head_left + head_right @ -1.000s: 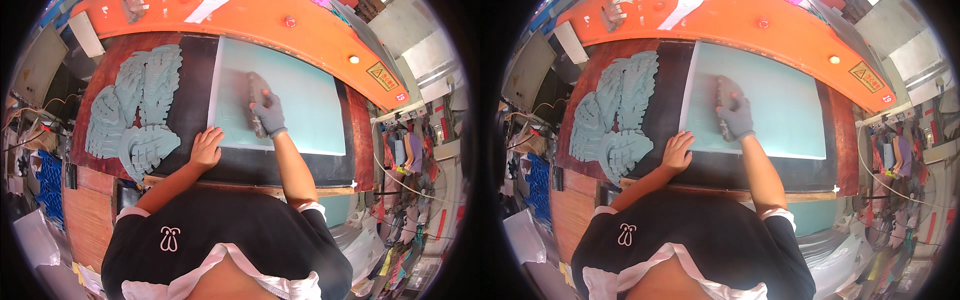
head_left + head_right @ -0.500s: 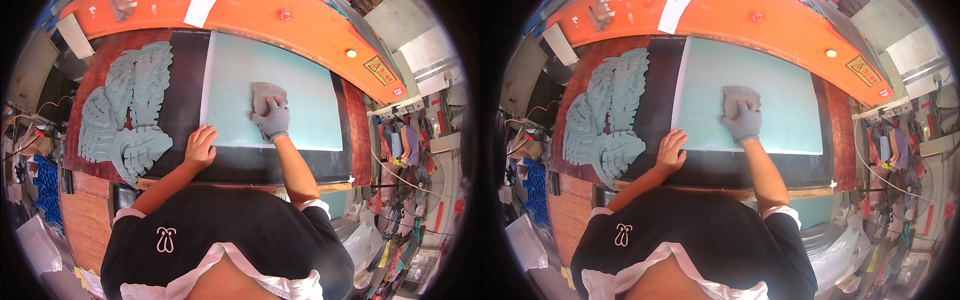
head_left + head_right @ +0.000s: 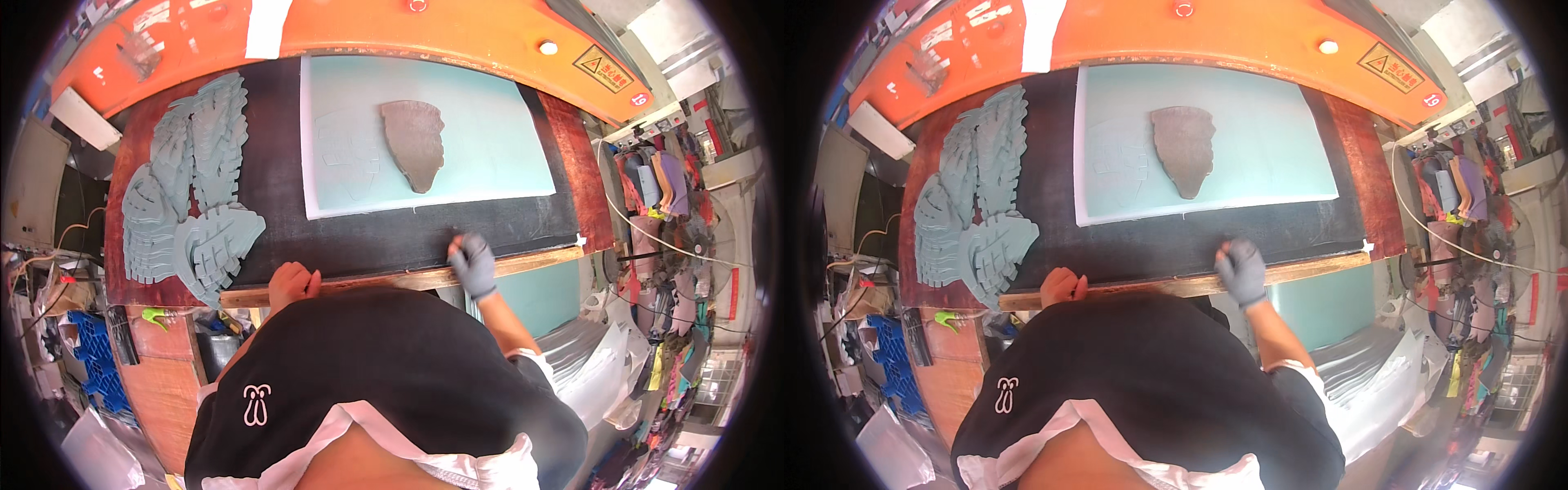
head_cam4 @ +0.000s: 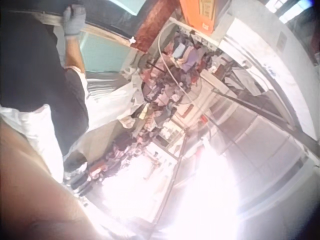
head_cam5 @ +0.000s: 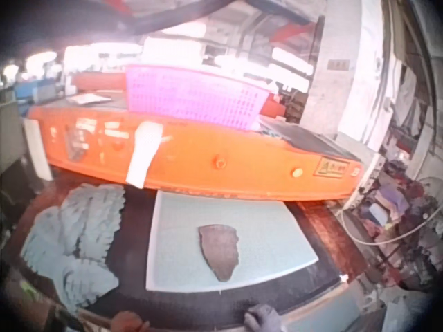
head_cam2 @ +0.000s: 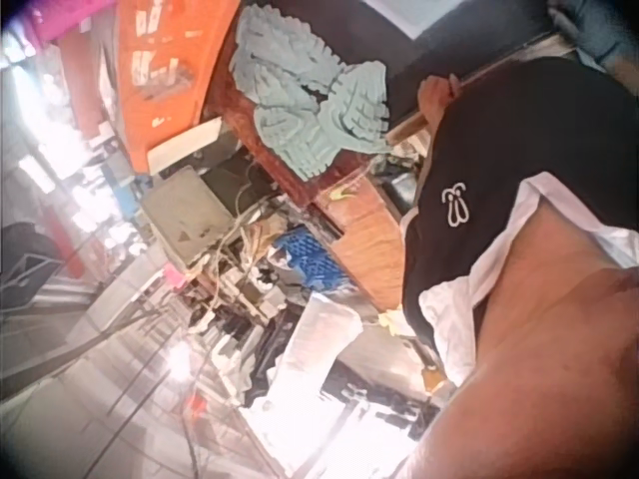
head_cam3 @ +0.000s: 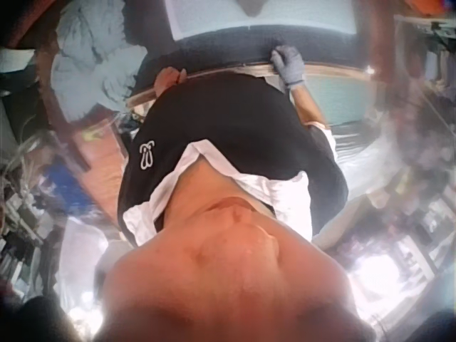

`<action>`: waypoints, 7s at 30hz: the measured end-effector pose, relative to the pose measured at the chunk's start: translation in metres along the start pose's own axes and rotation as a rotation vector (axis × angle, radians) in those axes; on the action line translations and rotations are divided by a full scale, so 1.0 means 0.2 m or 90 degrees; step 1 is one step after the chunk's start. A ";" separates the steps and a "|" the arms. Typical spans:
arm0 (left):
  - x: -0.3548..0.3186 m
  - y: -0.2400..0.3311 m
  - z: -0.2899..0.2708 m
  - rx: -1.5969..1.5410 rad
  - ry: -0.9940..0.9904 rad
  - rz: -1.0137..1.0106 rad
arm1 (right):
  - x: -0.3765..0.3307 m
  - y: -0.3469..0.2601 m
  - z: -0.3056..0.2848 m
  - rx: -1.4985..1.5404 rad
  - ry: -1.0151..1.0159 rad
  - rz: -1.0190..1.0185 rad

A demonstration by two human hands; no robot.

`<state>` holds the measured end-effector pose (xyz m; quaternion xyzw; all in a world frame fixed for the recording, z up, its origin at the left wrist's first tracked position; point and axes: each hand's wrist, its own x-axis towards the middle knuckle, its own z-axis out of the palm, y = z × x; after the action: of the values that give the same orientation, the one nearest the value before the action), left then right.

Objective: The person uses a stone-like tool to rub and lift cut-out sticker shapes from a light-blue sheet on a cutting machine bed, then peels and stacks the finished pieces. They repeat the process with a new sheet, removing excess material and collecting the cut shapes.

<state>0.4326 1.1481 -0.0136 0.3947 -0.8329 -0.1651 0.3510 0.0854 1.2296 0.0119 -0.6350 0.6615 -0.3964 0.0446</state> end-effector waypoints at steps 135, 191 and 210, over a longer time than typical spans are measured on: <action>-1.33 0.98 0.47 0.155 -0.011 0.033 | -0.88 0.05 -0.41 -0.340 -0.168 0.046; -0.20 0.94 0.94 -0.264 -0.147 -0.124 | -1.26 0.32 -0.57 -0.125 0.078 -0.173; -0.09 0.92 0.95 -0.360 -0.258 -0.178 | -1.23 0.27 -0.56 -0.075 0.122 -0.148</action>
<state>0.2048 1.2787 -0.0538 0.3512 -0.7450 -0.5098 0.2483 0.0249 1.4920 -0.0526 -0.6681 0.6068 -0.4183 -0.1024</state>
